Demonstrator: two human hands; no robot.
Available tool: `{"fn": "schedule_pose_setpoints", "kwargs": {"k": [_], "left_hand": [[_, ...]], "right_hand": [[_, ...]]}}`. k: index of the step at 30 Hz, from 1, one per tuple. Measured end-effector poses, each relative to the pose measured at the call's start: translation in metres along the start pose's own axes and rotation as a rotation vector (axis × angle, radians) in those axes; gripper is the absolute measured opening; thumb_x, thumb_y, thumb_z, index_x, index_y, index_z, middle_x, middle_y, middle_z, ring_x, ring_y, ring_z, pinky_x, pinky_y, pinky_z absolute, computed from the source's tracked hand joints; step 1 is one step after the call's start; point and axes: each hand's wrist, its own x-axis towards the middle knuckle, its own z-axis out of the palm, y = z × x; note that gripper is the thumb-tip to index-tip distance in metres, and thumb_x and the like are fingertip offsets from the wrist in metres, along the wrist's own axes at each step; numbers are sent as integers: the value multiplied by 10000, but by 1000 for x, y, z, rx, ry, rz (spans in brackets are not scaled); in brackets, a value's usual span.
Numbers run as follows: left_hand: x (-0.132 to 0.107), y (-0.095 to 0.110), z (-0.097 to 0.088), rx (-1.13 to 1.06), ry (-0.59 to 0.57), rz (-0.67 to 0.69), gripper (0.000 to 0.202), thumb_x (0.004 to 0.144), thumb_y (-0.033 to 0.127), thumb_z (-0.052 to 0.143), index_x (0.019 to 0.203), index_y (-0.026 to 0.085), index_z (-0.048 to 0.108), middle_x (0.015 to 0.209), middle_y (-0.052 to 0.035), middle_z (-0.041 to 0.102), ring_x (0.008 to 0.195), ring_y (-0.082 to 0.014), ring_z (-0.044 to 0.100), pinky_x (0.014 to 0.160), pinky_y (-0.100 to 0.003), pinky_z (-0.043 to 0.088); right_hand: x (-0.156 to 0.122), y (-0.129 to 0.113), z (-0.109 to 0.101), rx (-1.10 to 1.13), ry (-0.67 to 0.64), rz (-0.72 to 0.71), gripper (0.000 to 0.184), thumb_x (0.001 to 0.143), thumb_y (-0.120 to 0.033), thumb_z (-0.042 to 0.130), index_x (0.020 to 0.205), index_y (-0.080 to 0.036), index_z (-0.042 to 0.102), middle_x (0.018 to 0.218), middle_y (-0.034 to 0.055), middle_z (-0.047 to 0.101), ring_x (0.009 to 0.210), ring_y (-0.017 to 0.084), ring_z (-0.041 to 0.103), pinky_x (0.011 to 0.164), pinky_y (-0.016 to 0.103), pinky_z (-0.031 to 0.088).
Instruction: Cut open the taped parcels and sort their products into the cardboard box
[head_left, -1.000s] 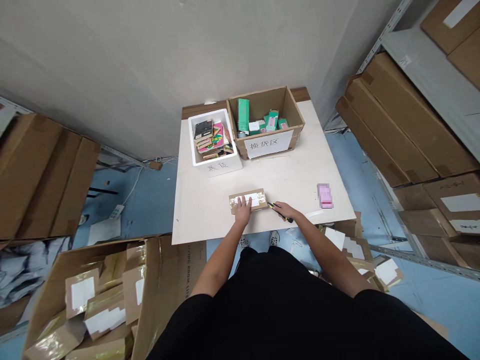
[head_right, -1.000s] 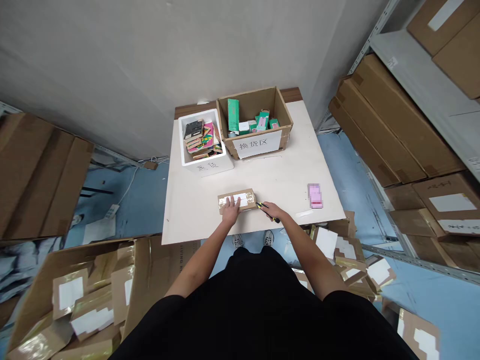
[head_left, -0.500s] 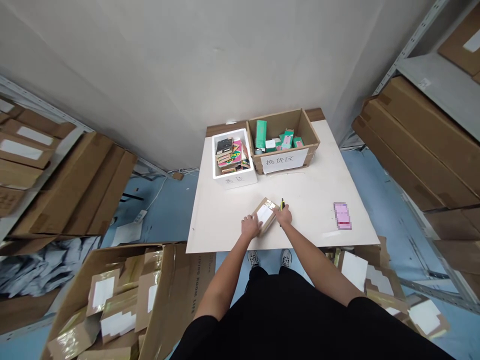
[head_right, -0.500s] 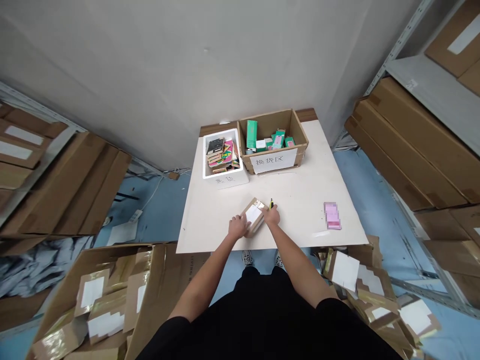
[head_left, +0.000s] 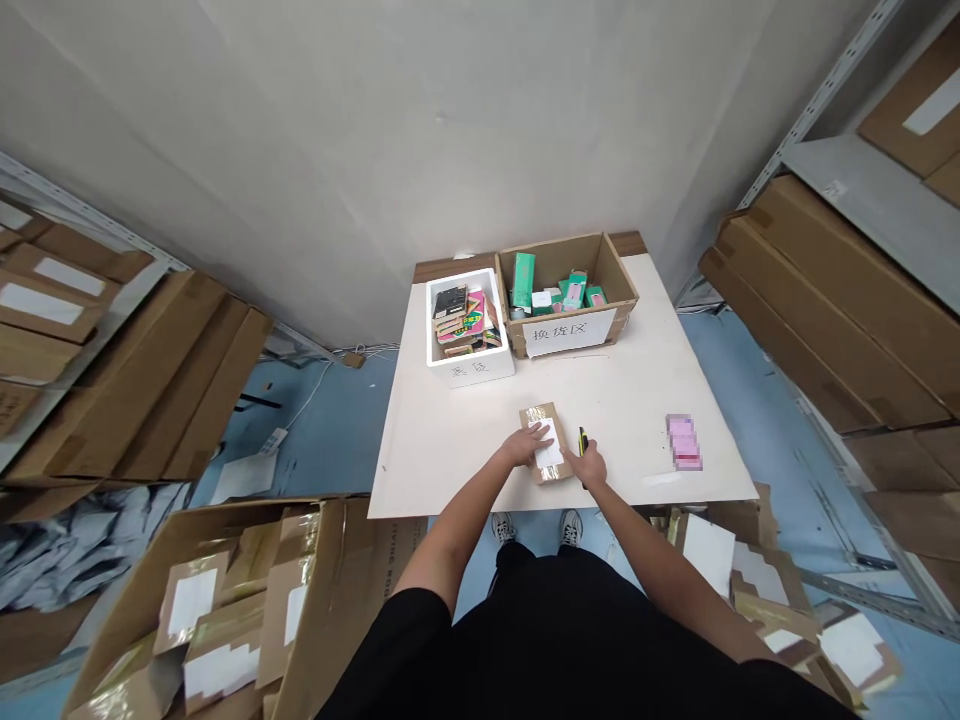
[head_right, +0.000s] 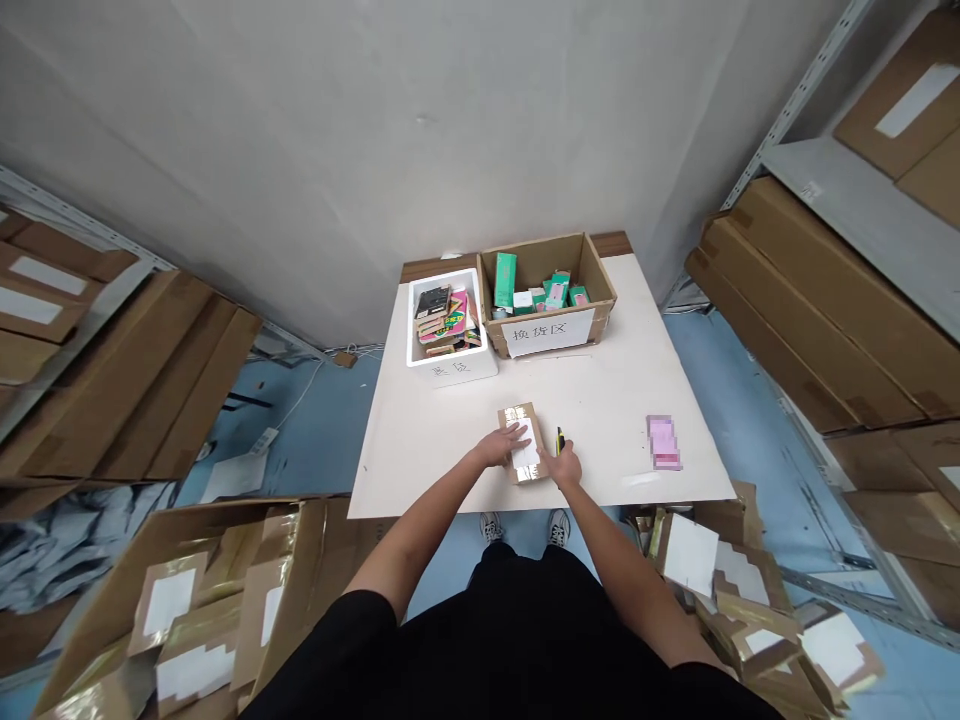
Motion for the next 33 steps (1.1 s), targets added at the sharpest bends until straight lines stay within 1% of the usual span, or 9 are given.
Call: {"fn": "schedule_pose_setpoints", "kwargs": {"k": [3, 6, 10, 12, 15, 18, 21, 27, 33], "left_hand": [[6, 5, 13, -47, 52, -144, 978, 864, 325, 846, 1704, 315, 345, 1822, -101, 165, 1678, -336, 157, 1284, -457, 339], [11, 26, 35, -77, 145, -378, 969, 921, 484, 779, 1728, 261, 292, 1813, -157, 173, 1660, -386, 195, 1253, -519, 376], [19, 54, 60, -108, 235, -616, 907, 976, 567, 671, 1732, 251, 283, 1783, -204, 255, 1602, -436, 303, 1227, -617, 377], [21, 61, 65, -122, 275, -646, 876, 991, 574, 637, 1729, 251, 294, 1776, -205, 275, 1601, -436, 303, 1253, -632, 331], [25, 65, 63, -155, 319, -666, 857, 1004, 575, 598, 1733, 246, 287, 1775, -201, 282, 1643, -451, 191, 1282, -652, 267], [33, 67, 58, -181, 319, -714, 879, 1008, 595, 568, 1737, 204, 270, 1774, -223, 267, 1639, -505, 159, 1258, -675, 309], [40, 68, 53, -147, 301, -750, 871, 1015, 605, 549, 1737, 204, 272, 1774, -226, 264, 1616, -528, 218, 1217, -691, 369], [43, 68, 48, -87, 275, -768, 885, 1012, 615, 558, 1733, 186, 279, 1765, -242, 277, 1605, -519, 262, 1205, -658, 408], [44, 67, 47, -79, 262, -770, 854, 1025, 609, 535, 1729, 190, 294, 1754, -249, 300, 1598, -510, 287, 1194, -642, 428]], "right_hand": [[17, -16, -9, -46, 61, -76, 618, 917, -602, 760, 1321, -198, 527, 1123, 159, 775, 1067, 332, 760, 806, 345, 537], [45, -45, -25, -68, 77, -244, 591, 868, -536, 836, 1270, -216, 544, 1004, 122, 780, 952, 304, 753, 775, 329, 506], [63, -61, -36, 183, 34, -304, 532, 901, -607, 758, 1230, -234, 568, 833, 50, 740, 717, 242, 692, 649, 311, 483], [58, -49, -35, 389, 32, -339, 469, 978, -638, 614, 1230, -245, 575, 789, 15, 712, 664, 215, 667, 616, 294, 491], [40, -9, -31, 569, -27, -328, 404, 1047, -589, 440, 1232, -255, 573, 715, -33, 664, 574, 180, 648, 592, 267, 505], [23, 32, -27, 546, -122, -250, 273, 1035, -468, 488, 1191, -260, 573, 725, -60, 673, 524, 141, 653, 594, 233, 500], [18, 52, -25, 530, -188, -161, 179, 1030, -413, 532, 1090, -248, 568, 692, -72, 651, 489, 123, 637, 562, 211, 480], [31, 32, -26, 546, -262, -132, 303, 1080, -440, 503, 849, -245, 482, 567, -83, 561, 405, 102, 565, 490, 193, 432], [38, 18, -30, 549, -304, -180, 425, 1044, -555, 580, 776, -253, 448, 514, -77, 535, 377, 110, 536, 462, 208, 422]]}}
